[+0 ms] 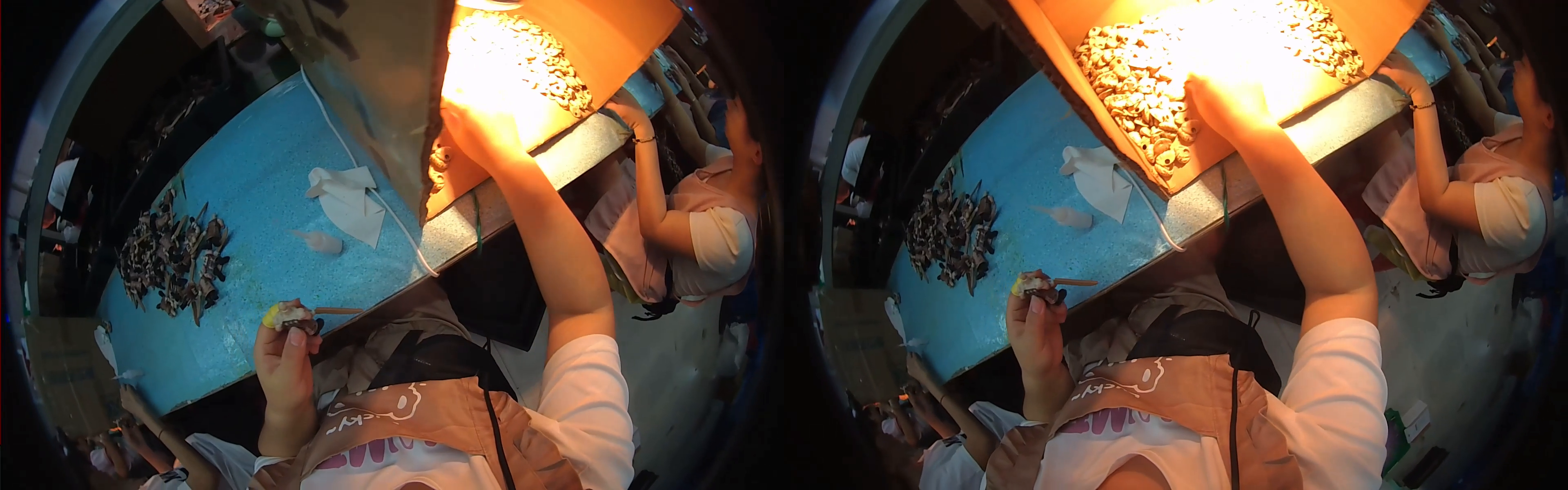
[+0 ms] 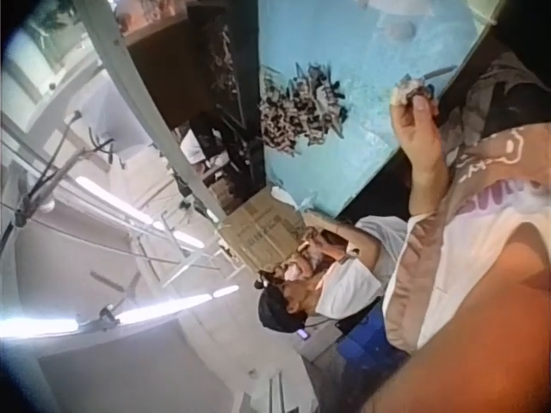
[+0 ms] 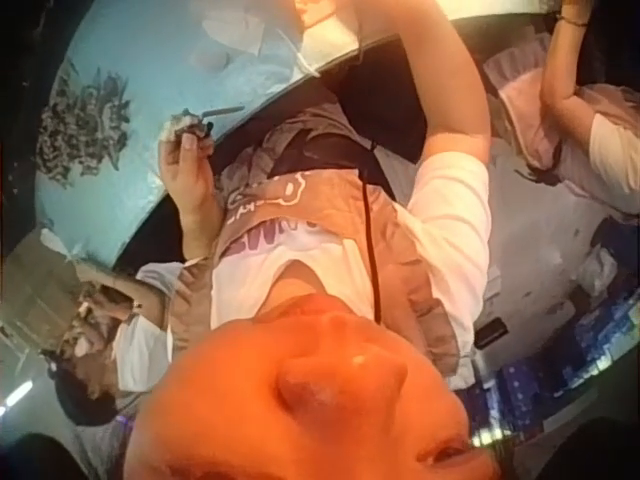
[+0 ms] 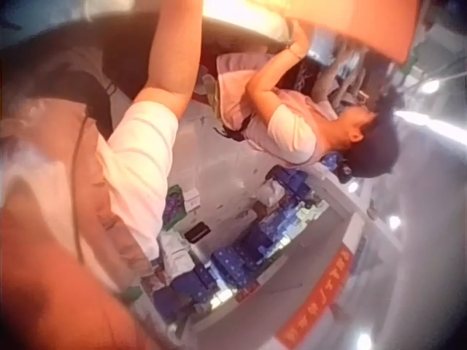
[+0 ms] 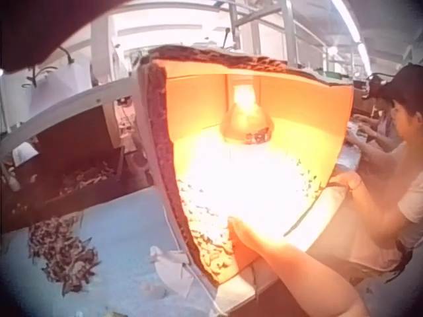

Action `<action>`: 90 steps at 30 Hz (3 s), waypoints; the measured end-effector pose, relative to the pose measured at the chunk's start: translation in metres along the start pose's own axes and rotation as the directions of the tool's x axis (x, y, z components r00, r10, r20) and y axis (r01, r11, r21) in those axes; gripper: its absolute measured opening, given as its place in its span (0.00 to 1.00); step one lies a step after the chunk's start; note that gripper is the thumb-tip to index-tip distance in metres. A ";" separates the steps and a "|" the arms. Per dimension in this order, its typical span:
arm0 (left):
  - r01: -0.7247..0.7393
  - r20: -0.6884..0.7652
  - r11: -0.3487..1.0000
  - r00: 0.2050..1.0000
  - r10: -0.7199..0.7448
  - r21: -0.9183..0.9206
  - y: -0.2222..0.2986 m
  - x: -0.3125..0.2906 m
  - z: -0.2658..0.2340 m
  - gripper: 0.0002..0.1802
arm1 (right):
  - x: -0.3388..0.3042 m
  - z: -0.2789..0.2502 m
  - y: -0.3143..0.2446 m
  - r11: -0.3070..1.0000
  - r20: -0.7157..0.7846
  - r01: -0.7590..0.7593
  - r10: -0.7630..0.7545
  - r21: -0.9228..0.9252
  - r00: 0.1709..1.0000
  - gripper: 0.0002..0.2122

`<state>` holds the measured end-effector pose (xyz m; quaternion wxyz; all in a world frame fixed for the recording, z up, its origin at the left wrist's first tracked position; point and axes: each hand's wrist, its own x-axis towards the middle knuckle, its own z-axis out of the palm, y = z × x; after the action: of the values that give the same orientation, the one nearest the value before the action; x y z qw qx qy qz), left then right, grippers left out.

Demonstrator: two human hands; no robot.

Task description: The person assembles toy figurines by applying glue from a squeeze bottle to the parts, attaching heads and accessories to the figurine bodies by hand, and placing the assembled figurines on the table.

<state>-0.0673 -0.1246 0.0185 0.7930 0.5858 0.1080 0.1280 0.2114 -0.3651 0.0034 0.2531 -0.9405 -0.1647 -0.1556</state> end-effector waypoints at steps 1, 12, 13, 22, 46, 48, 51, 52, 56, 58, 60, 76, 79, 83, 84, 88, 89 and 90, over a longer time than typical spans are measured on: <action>-0.003 0.040 1.000 0.999 0.003 0.000 -0.001 -0.001 -0.002 0.19 | -0.008 -0.007 -0.005 0.967 0.061 0.057 -0.043 -0.248 0.997 0.10; 0.100 0.350 0.991 0.935 -0.064 -0.087 -0.002 0.015 0.022 0.18 | -0.154 -0.024 -0.101 -0.052 0.153 -0.150 0.064 0.987 0.986 0.06; 0.098 0.319 0.991 0.946 -0.064 -0.092 -0.002 0.014 0.022 0.18 | -0.157 -0.025 -0.107 -0.128 0.167 -0.164 0.017 0.978 0.986 0.06; -0.076 0.351 0.974 0.936 -0.004 0.215 -0.002 0.007 0.006 0.16 | -0.160 -0.032 -0.140 0.534 0.187 -0.129 -0.056 0.835 0.981 0.09; -0.310 0.396 0.868 0.906 0.147 0.387 -0.006 0.011 -0.002 0.19 | -0.150 -0.031 -0.151 0.762 0.034 0.293 -0.380 0.578 0.924 0.12; -0.306 0.406 0.871 0.903 0.138 0.384 -0.006 0.011 -0.002 0.19 | -0.149 -0.031 -0.147 0.764 0.036 0.277 -0.364 0.583 0.931 0.13; -0.295 0.417 0.876 0.901 0.122 0.381 -0.005 0.011 -0.001 0.19 | -0.148 -0.029 -0.144 0.744 0.066 0.242 -0.359 0.623 0.931 0.13; -0.288 0.416 0.879 0.902 0.115 0.381 -0.005 0.011 -0.001 0.19 | -0.149 -0.030 -0.147 0.759 0.040 0.320 -0.414 0.567 0.910 0.13; -0.301 0.434 0.871 0.893 0.114 0.389 -0.002 0.014 -0.002 0.19 | -0.157 -0.027 -0.150 0.770 -0.071 0.489 -0.508 0.411 0.859 0.13; -0.313 0.453 0.886 0.881 0.135 0.343 -0.002 0.015 -0.002 0.20 | -0.157 -0.029 -0.152 0.766 -0.108 0.551 -0.549 0.329 0.829 0.14; -0.281 0.447 0.924 0.883 0.143 0.260 -0.001 0.014 0.000 0.20 | -0.159 -0.028 -0.154 0.755 -0.141 0.608 -0.592 0.247 0.793 0.14; -0.466 0.442 0.813 0.847 0.295 0.350 -0.001 0.013 -0.002 0.20 | -0.155 -0.024 -0.152 0.720 0.033 0.296 -0.405 0.628 0.914 0.10; -0.517 0.443 0.745 0.834 0.328 0.421 -0.002 0.014 0.000 0.21 | -0.154 -0.024 -0.152 0.730 0.056 0.289 -0.408 0.619 0.911 0.10; -0.559 0.451 0.696 0.816 0.362 0.451 -0.004 0.016 0.001 0.22 | -0.155 -0.024 -0.151 0.748 0.087 0.272 -0.402 0.606 0.912 0.10; -0.566 0.450 0.689 0.812 0.372 0.452 -0.005 0.016 0.002 0.22 | -0.156 -0.023 -0.152 0.748 0.080 0.265 -0.390 0.608 0.917 0.10; -0.571 0.426 0.682 0.814 0.396 0.457 -0.012 0.016 0.002 0.22 | -0.155 -0.021 -0.152 0.765 0.086 0.262 -0.382 0.588 0.920 0.09; -0.570 0.425 0.682 0.814 0.395 0.457 -0.009 0.016 0.001 0.22 | -0.155 -0.020 -0.150 0.760 0.090 0.266 -0.391 0.594 0.916 0.10; -0.485 0.394 0.756 0.861 0.322 0.441 -0.005 0.016 0.001 0.20 | -0.154 -0.018 -0.149 0.755 0.093 0.270 -0.400 0.598 0.912 0.11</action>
<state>-0.0515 -0.1218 0.0137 0.5617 0.8011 -0.1106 0.1749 0.0111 -0.2884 0.0236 0.4722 -0.7863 -0.3965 -0.0395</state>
